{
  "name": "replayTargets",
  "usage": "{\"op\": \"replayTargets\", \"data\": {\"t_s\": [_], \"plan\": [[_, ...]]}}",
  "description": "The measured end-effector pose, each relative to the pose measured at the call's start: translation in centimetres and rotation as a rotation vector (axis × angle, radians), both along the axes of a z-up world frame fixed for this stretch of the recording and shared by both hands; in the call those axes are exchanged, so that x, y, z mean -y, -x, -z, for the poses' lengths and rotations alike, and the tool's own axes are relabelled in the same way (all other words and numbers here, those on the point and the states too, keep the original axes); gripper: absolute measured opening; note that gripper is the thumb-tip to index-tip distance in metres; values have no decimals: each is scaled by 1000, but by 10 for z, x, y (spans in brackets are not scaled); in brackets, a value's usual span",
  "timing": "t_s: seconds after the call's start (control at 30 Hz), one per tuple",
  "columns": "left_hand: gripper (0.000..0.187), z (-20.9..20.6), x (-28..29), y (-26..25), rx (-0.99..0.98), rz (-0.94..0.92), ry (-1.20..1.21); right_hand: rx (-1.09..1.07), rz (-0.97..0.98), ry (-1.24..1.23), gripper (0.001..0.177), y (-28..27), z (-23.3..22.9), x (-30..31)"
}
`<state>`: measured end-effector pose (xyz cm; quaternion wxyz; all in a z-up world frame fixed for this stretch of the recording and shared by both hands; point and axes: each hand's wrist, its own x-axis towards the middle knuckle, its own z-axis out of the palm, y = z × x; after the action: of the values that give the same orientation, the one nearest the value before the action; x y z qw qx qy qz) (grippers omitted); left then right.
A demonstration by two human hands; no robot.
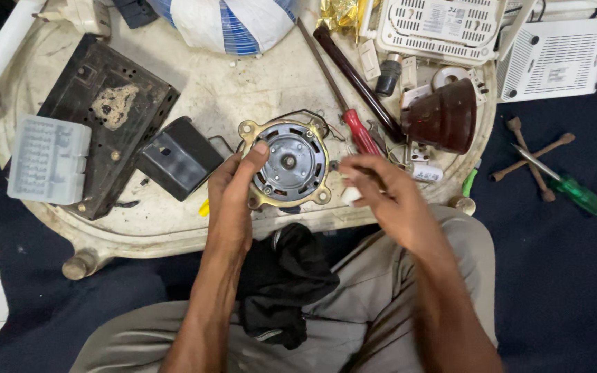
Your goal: The person holds a small electric motor and rotates its shaft by hand. They then attach a white cylindrical component to the motor housing and continue to rotate the shaft while holding the assembly.
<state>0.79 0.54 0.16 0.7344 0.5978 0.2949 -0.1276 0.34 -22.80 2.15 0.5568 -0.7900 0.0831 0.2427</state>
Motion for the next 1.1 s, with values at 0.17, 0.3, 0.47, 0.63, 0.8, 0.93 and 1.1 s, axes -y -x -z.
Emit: {"op": "replayTargets", "data": {"t_s": [0.17, 0.3, 0.47, 0.63, 0.8, 0.93, 1.1], "plan": [[50, 1, 1, -2, 81, -104, 72, 217, -91, 453, 27, 4, -4, 31], [40, -3, -5, -3, 138, -170, 159, 263, -92, 517, 32, 3, -1, 33], [43, -10, -7, -6, 132, -207, 257, 355, -78, 699, 31, 5, -1, 34], [46, -12, -4, -7, 126, -199, 267, 419, -60, 808, 32, 3, 3, 32], [49, -8, -3, -6, 95, -180, 232, 145, -133, 688, 38, 1, 12, 14], [51, -7, -3, -5, 69, -145, 172, 106, -151, 747, 59, 2, 24, -5], [52, -10, -1, -7, 53, -143, 187, 194, -21, 643, 51, 10, 29, -16]]}}
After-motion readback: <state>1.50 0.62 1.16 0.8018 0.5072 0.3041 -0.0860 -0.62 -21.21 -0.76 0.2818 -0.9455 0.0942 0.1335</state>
